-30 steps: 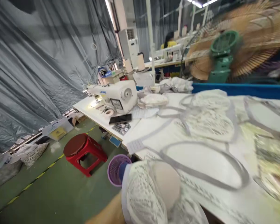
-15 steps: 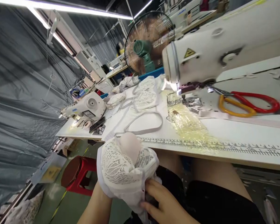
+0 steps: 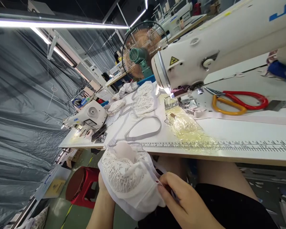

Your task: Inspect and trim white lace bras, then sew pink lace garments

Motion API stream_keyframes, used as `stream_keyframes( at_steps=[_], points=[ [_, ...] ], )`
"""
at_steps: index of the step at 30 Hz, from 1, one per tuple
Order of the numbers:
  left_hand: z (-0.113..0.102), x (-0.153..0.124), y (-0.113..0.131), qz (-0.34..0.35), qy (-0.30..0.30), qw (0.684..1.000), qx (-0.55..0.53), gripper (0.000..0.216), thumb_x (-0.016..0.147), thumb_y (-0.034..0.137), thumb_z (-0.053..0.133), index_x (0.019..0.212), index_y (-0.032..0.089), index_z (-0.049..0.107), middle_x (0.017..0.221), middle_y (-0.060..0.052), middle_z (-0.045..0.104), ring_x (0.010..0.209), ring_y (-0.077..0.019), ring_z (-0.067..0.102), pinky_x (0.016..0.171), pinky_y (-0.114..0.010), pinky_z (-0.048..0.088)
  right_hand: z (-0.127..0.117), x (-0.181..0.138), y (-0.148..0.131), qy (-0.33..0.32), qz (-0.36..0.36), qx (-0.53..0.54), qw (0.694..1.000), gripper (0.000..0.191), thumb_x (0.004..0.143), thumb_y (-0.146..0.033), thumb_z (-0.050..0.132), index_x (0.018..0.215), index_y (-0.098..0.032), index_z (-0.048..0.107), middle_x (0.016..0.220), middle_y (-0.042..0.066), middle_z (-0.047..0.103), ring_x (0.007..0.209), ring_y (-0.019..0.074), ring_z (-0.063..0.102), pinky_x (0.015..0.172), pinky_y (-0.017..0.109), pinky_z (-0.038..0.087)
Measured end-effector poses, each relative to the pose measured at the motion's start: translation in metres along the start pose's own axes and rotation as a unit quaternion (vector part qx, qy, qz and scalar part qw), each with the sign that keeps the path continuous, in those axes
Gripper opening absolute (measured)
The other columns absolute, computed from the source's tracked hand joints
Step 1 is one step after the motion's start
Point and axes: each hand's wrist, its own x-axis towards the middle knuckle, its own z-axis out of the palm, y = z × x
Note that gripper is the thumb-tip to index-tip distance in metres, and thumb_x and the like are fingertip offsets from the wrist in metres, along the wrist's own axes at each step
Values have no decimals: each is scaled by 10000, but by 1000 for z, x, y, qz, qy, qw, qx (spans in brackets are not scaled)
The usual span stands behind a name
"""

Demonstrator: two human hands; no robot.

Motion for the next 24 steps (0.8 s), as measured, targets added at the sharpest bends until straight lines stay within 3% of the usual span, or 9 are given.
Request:
stream_keyframes(
  at_steps=[5,7,11,14,16,19,21,22,24],
  points=[
    [-31,7,-24,18,23,998,-47,596,850,505,287,1316,176,460,1393,-101,417,1329,-298,285,1107,-484,98,-6,6,10,99,-47,-89,990,279,886,-394,437,713,-215,564,1006,54,555,908,166,574,740,234,485],
    [-39,9,-39,2,36,998,-59,582,845,506,301,1267,168,518,1365,-108,452,1334,-285,280,1112,-464,87,-6,7,12,69,-34,-82,994,272,895,-378,416,738,-220,572,997,46,577,884,156,586,717,227,492],
    [-48,6,-65,-22,70,996,-45,563,816,558,409,1119,140,633,1226,-147,572,1269,-315,382,1090,-474,174,-12,8,6,-4,-11,-61,998,282,911,-337,362,714,-214,523,756,3,577,671,125,574,592,216,483],
    [-60,-1,-71,-72,122,984,106,557,731,564,584,1081,136,648,1121,-136,634,1145,-317,504,1032,-444,309,-22,9,-1,-21,-24,-65,997,238,899,-292,382,697,-212,479,768,-8,585,644,109,564,577,204,475],
    [-71,-7,-67,-148,70,939,302,553,621,488,728,1057,156,656,1049,-97,668,1040,-296,569,961,-409,395,-29,10,-2,-51,-27,-80,995,226,895,-282,394,690,-213,460,778,-10,592,620,103,555,558,199,469],
    [-75,-14,-52,-268,-81,781,558,444,603,349,757,994,156,674,953,-75,693,892,-268,626,837,-380,471,-37,9,2,-121,-20,-114,986,242,896,-281,380,672,-211,442,774,7,587,611,118,544,553,220,467],
    [-62,-14,-38,-226,-90,731,638,308,730,300,638,988,134,665,912,-94,696,834,-241,640,789,-363,485,-39,7,7,-163,-14,-132,978,237,897,-275,374,681,-211,447,755,13,574,616,129,537,561,233,466],
    [-50,-11,-32,-158,-77,738,651,267,785,286,568,983,132,657,916,-97,693,840,-221,638,797,-348,483,-40,6,9,-180,-14,-137,974,229,894,-276,386,685,-213,456,752,13,571,626,132,539,571,235,468],
    [-23,-1,-20,-7,-88,792,605,297,860,300,457,1057,133,603,951,-100,687,903,-177,626,845,-307,471,-42,3,11,-181,-1,-139,974,213,869,-307,457,678,-223,500,781,11,584,676,142,555,606,232,483]
  ],
)
